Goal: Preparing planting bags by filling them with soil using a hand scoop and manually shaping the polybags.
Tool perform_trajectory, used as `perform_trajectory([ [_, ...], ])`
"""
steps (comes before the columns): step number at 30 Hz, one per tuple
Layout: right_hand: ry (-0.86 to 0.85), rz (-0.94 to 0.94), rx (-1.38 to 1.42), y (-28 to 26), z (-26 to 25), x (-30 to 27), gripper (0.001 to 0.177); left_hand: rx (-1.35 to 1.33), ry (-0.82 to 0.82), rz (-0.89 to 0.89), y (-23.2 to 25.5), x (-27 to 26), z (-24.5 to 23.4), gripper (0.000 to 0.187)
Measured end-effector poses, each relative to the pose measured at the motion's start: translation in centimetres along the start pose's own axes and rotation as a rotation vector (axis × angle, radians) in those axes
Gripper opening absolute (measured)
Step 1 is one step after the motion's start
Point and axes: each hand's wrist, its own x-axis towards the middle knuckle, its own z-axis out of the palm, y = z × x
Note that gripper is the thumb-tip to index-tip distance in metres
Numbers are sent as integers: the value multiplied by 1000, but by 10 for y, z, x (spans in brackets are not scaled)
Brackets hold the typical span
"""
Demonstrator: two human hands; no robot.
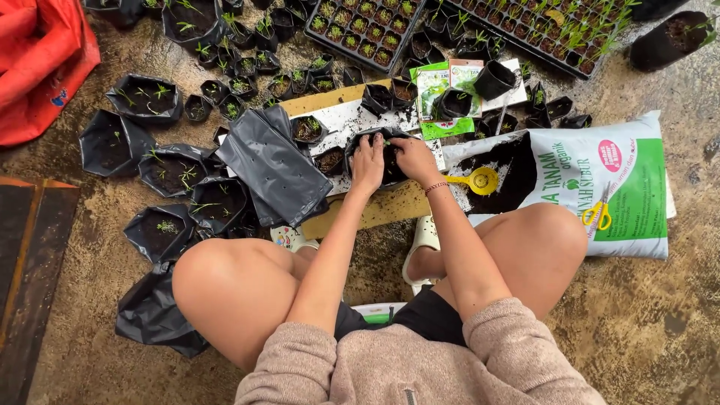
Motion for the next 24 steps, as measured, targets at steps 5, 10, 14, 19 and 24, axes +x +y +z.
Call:
perform_trajectory([
  [5, -20, 0, 34, -33, -31, -24, 45, -66, 3, 12, 2, -4, -4, 90],
  [10, -19, -6, 84, -32, -33, -25, 47, -103, 20, 26, 4, -8, -6, 86],
  [14, -19, -3, 160, -29, -35, -24, 48, -44, -11, 22, 7, -8, -5, 91],
  [19, -10, -26, 183, -32, -40, -28, 48, 16, -37, 51, 3, -7, -6, 93],
  [24, 70, -44, 287, -26, -42, -34, 44, -174, 6, 82, -9, -3, -1, 83],
])
